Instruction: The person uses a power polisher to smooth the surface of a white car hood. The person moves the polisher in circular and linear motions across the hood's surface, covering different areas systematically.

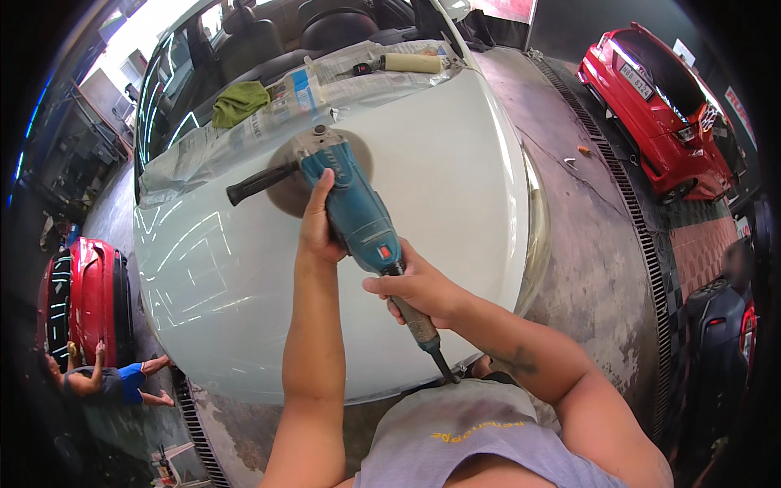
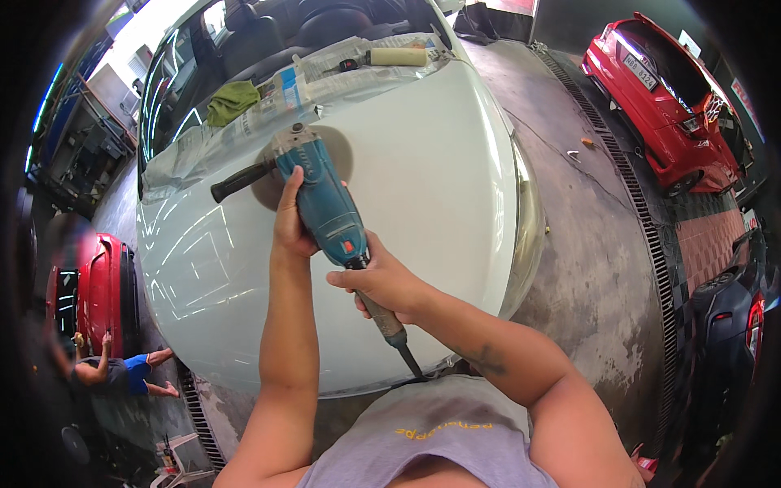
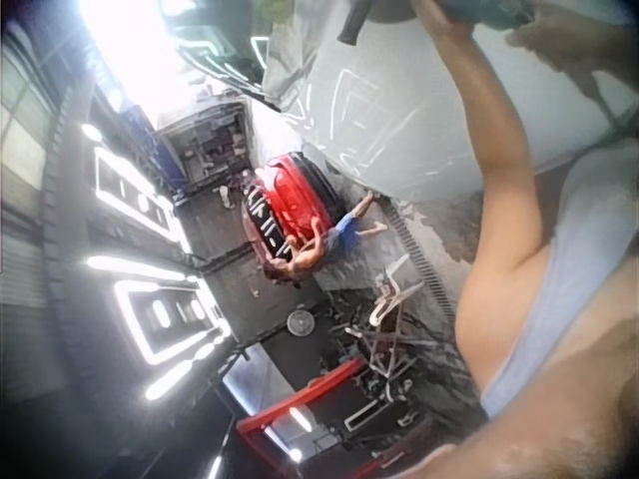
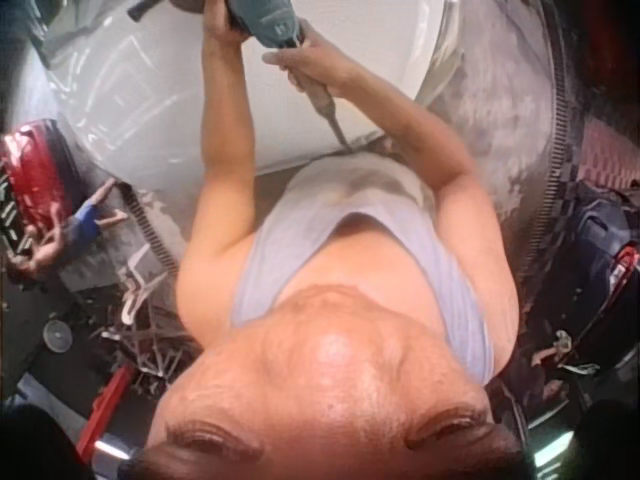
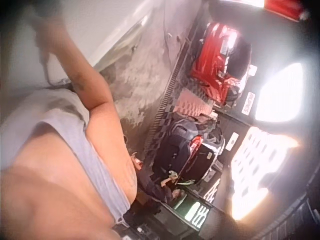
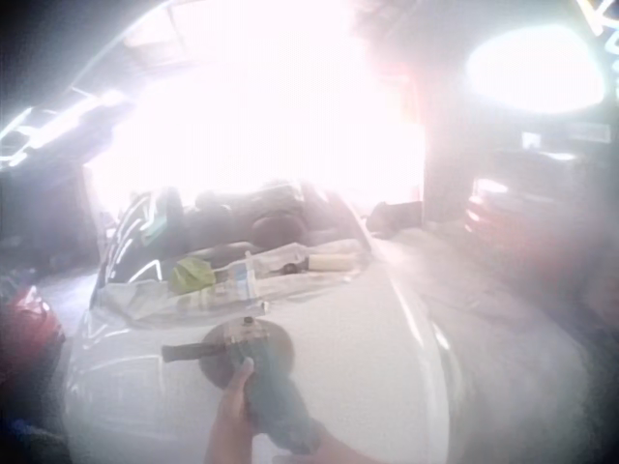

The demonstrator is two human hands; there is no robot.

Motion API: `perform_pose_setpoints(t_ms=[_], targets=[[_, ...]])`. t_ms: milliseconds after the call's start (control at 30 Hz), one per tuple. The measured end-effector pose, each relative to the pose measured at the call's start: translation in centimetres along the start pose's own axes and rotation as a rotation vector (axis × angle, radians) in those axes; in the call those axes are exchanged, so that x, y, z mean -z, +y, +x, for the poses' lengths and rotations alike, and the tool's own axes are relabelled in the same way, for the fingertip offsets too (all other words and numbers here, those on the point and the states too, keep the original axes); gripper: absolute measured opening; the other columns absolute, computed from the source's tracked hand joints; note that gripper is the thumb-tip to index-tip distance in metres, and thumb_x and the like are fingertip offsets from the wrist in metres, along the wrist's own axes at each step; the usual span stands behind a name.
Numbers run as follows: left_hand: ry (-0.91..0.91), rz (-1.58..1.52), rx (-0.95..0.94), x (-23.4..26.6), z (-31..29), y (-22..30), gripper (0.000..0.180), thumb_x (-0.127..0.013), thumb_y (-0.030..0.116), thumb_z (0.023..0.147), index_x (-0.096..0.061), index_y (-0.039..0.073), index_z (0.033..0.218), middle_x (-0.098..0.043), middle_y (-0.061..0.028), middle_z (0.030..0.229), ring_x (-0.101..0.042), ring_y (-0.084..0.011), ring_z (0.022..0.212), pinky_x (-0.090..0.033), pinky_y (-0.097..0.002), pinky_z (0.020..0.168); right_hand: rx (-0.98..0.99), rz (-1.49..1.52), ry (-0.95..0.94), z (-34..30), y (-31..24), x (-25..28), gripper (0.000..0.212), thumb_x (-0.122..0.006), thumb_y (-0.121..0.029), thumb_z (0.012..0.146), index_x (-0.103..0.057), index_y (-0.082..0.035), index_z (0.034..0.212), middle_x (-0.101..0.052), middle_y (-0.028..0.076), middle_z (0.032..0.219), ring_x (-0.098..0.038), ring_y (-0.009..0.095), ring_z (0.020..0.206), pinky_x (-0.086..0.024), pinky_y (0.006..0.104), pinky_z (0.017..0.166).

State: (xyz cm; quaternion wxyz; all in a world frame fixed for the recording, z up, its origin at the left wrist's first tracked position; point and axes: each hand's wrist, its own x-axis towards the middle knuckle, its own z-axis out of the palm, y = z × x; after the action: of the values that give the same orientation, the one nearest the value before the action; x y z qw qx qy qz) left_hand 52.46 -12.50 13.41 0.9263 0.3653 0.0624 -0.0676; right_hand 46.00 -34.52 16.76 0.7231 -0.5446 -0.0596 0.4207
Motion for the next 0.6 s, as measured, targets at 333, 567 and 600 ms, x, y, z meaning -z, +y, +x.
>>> perform_pose_setpoints(t_ms=[333, 567, 600], targets=[[0.111, -0.032, -0.158, 5.1, -6.2, 2.8, 0.08, -0.063, 0.068, 0.1, -0.057, -0.003, 0.135, -0.071, -0.0197, 0.117, -0.074, -0.0344, 0.106, -0.065, -0.0559, 0.09, -0.06, -0.097, -0.131, 3.3, 2.2, -4.9, 0.098, -0.085, -0.02, 0.09, -0.021, -0.009, 0.164, -0.057, 0.009, 0.097, -0.058, 0.015, 0.059, -0.051, 0.033, 0.051], [0.135, -0.13, -0.179, 4.2, -9.2, -2.8, 0.077, -0.06, 0.067, 0.102, -0.059, -0.002, 0.135, -0.07, -0.0178, 0.124, -0.071, -0.0355, 0.114, -0.062, -0.0582, 0.096, -0.089, -0.264, -0.142, -0.6, 4.3, -1.5, 0.099, -0.082, -0.018, 0.094, -0.018, -0.009, 0.168, -0.061, 0.009, 0.1, -0.062, 0.014, 0.067, -0.053, 0.0323, 0.058], [0.087, -0.111, -0.173, 4.2, -8.6, -4.5, 0.075, -0.062, 0.066, 0.102, -0.059, -0.001, 0.137, -0.07, -0.0173, 0.124, -0.071, -0.0348, 0.116, -0.062, -0.0572, 0.097, -0.062, -0.294, -0.097, -1.7, 5.0, -0.3, 0.099, -0.082, -0.018, 0.094, -0.018, -0.009, 0.169, -0.062, 0.008, 0.099, -0.063, 0.014, 0.07, -0.054, 0.0317, 0.059]])
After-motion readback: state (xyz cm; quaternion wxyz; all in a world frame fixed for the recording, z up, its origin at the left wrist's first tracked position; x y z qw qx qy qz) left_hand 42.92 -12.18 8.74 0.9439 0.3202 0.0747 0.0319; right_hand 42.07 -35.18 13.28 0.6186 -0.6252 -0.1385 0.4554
